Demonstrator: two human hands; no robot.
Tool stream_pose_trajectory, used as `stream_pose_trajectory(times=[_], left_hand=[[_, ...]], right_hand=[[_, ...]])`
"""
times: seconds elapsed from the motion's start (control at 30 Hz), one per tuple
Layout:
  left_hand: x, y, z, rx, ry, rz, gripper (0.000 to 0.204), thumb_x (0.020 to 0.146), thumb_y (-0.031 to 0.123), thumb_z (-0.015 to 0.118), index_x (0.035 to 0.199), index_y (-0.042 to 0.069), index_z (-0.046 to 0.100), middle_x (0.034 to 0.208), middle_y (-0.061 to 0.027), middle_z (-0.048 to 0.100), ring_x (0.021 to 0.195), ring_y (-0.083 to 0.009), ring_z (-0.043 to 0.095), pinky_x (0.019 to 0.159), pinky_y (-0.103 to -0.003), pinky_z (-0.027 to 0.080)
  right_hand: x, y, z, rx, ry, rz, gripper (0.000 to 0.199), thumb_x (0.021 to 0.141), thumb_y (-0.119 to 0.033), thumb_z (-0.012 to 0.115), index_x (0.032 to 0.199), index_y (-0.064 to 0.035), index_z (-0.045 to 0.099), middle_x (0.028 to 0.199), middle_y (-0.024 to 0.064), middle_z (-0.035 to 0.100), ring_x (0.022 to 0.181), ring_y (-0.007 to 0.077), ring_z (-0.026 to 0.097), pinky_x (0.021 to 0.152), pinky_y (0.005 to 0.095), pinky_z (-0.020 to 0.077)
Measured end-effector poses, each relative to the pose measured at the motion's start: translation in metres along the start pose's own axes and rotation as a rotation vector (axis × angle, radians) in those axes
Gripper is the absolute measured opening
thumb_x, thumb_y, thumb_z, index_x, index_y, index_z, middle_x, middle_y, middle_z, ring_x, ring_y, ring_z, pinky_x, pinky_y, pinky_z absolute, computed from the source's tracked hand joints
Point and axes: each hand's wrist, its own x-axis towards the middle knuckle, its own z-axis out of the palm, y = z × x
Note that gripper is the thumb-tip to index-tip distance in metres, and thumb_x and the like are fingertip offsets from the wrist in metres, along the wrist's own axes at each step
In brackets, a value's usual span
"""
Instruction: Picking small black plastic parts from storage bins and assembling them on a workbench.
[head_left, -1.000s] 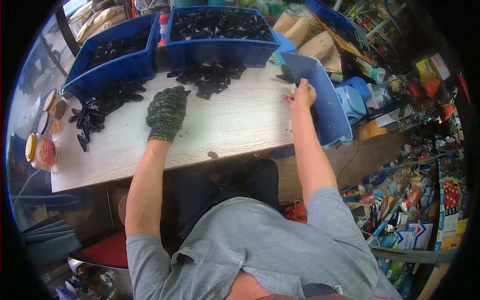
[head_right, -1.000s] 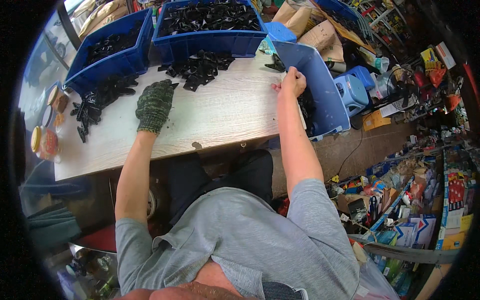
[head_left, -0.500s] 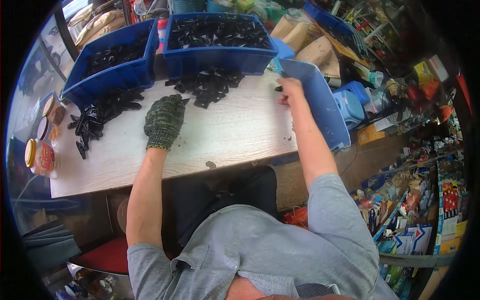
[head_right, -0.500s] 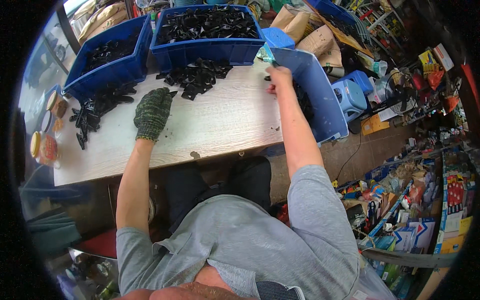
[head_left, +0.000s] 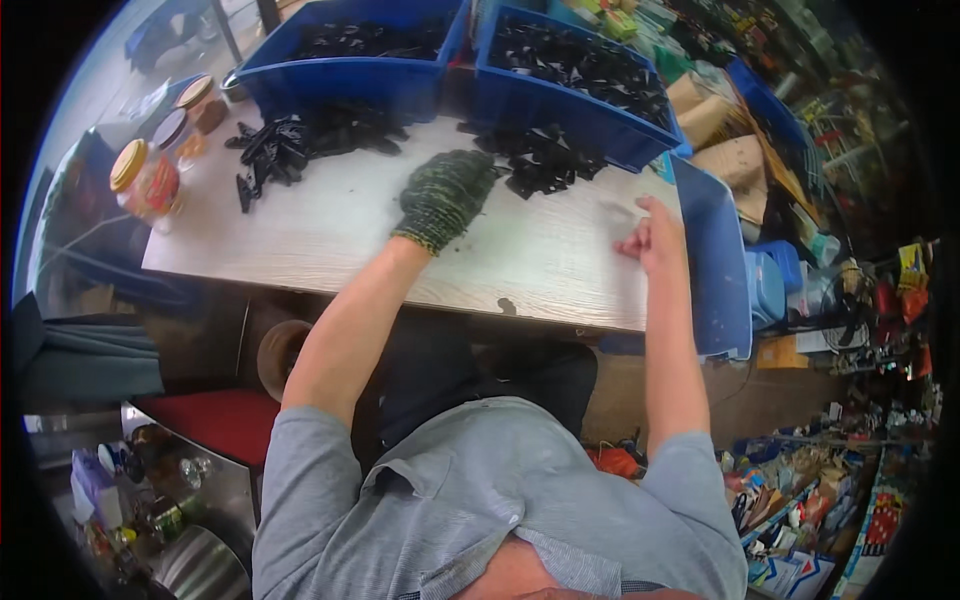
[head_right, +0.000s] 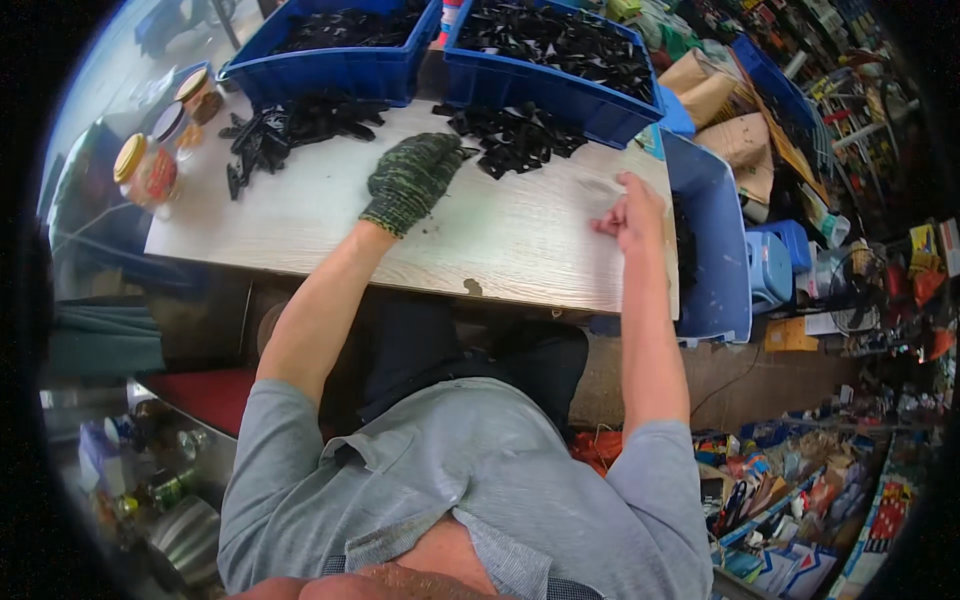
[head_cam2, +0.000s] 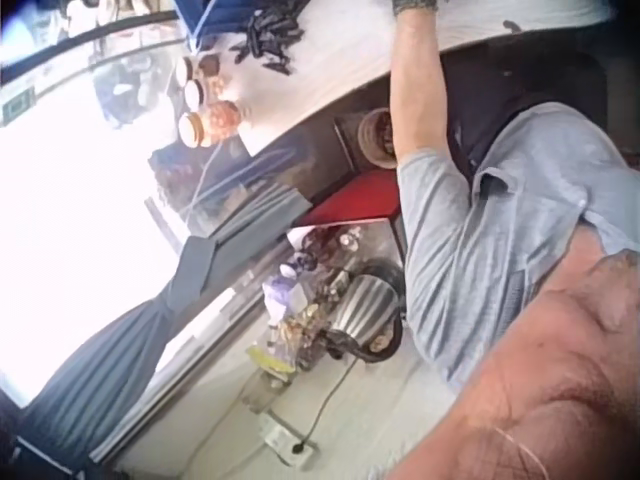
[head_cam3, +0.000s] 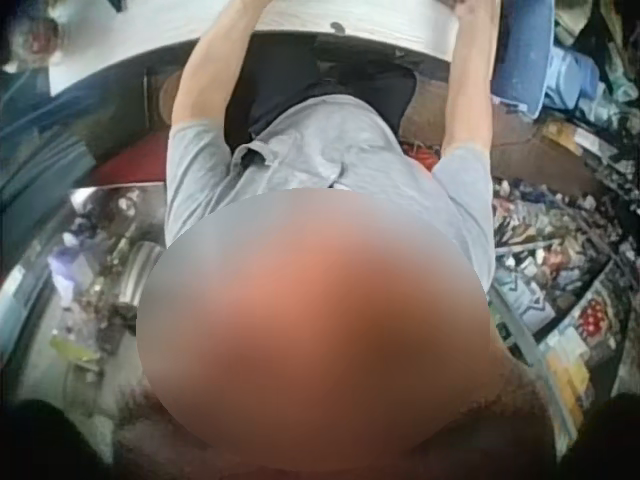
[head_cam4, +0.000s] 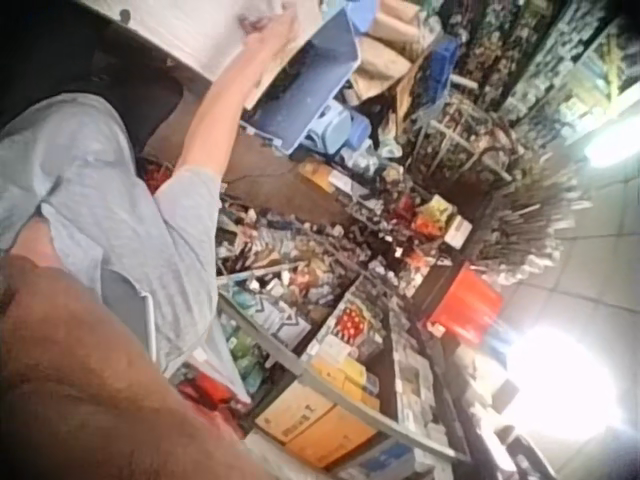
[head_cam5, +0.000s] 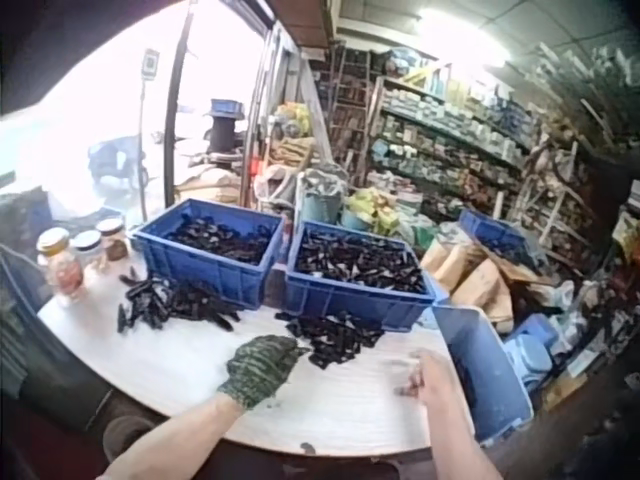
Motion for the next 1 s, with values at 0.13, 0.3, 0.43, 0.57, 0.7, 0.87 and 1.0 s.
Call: stream_pose_trajectory(times=[0.13,0.3,0.43,0.57,0.7,0.87,1.0], left_hand=[[-0.019,0.027,0.007,-0.092,-0.026,0.053,0.02,0.091,0.022,0.062,0.103,0.01,0.072,0.098,-0.0109,0.07,0.092,-0.0301,0.065,0.082,-0.043,0.051],[-0.04,0.062,-0.003,-0.214,-0.022,0.002,0.02,0.091,0.02,0.061,0.104,0.009,0.071,0.095,-0.0118,0.069,0.088,-0.0311,0.064,0.079,-0.043,0.051],[-0.047,0.068,-0.013,-0.173,-0.052,0.011,0.021,0.09,0.019,0.062,0.107,0.009,0.069,0.092,-0.0119,0.068,0.086,-0.0319,0.063,0.076,-0.044,0.05],[-0.048,0.066,-0.029,-0.248,-0.096,-0.008,0.025,0.089,0.02,0.062,0.111,0.009,0.067,0.102,-0.0123,0.068,0.096,-0.032,0.063,0.083,-0.043,0.05],[-0.036,-0.02,-0.05,0.225,0.228,0.102,0.035,0.085,0.017,0.062,0.12,0.012,0.064,0.126,-0.0116,0.062,0.121,-0.0324,0.054,0.104,-0.048,0.042],[-0.015,-0.07,-0.059,0.548,0.023,-0.077,0.04,0.084,0.016,0.062,0.123,0.016,0.063,0.127,-0.0089,0.061,0.127,-0.0337,0.05,0.104,-0.05,0.041],[-0.013,-0.064,-0.053,0.484,-0.083,-0.067,0.034,0.085,0.017,0.061,0.119,0.015,0.065,0.125,-0.0101,0.061,0.13,-0.0316,0.048,0.103,-0.05,0.042]], right_hand=[[-0.048,0.015,0.058,0.005,-0.216,0.071,0.032,0.093,-0.033,0.062,0.106,-0.0041,0.06,0.05,0.0003,0.036,0.042,0.0188,0.046,0.05,0.0495,0.0556],[-0.08,0.032,0.091,-0.073,-0.487,0.11,0.035,0.094,-0.041,0.062,0.096,-0.0064,0.061,0.049,-0.0002,0.037,0.039,0.016,0.045,0.042,0.0439,0.0531],[-0.094,0.04,0.1,-0.082,-0.509,0.065,0.035,0.095,-0.043,0.061,0.088,-0.0086,0.059,0.05,-0.0008,0.037,0.039,0.0142,0.042,0.039,0.0415,0.0513],[-0.103,0.05,0.105,-0.01,-0.474,0.05,0.033,0.096,-0.04,0.057,0.084,-0.0088,0.055,0.05,-0.0011,0.034,0.04,0.013,0.038,0.038,0.04,0.0504],[-0.111,0.053,0.113,0.112,-0.457,0.05,0.032,0.097,-0.036,0.054,0.084,-0.0073,0.052,0.051,-0.0014,0.031,0.042,0.0121,0.035,0.039,0.0394,0.0505],[-0.11,0.053,0.115,0.153,-0.421,-0.002,0.032,0.097,-0.034,0.051,0.085,-0.0046,0.051,0.052,-0.002,0.031,0.042,0.0112,0.035,0.039,0.0392,0.051],[-0.112,0.052,0.115,0.132,-0.416,-0.046,0.032,0.098,-0.033,0.051,0.084,-0.0046,0.051,0.052,-0.0021,0.032,0.042,0.0104,0.035,0.039,0.0387,0.0513]])
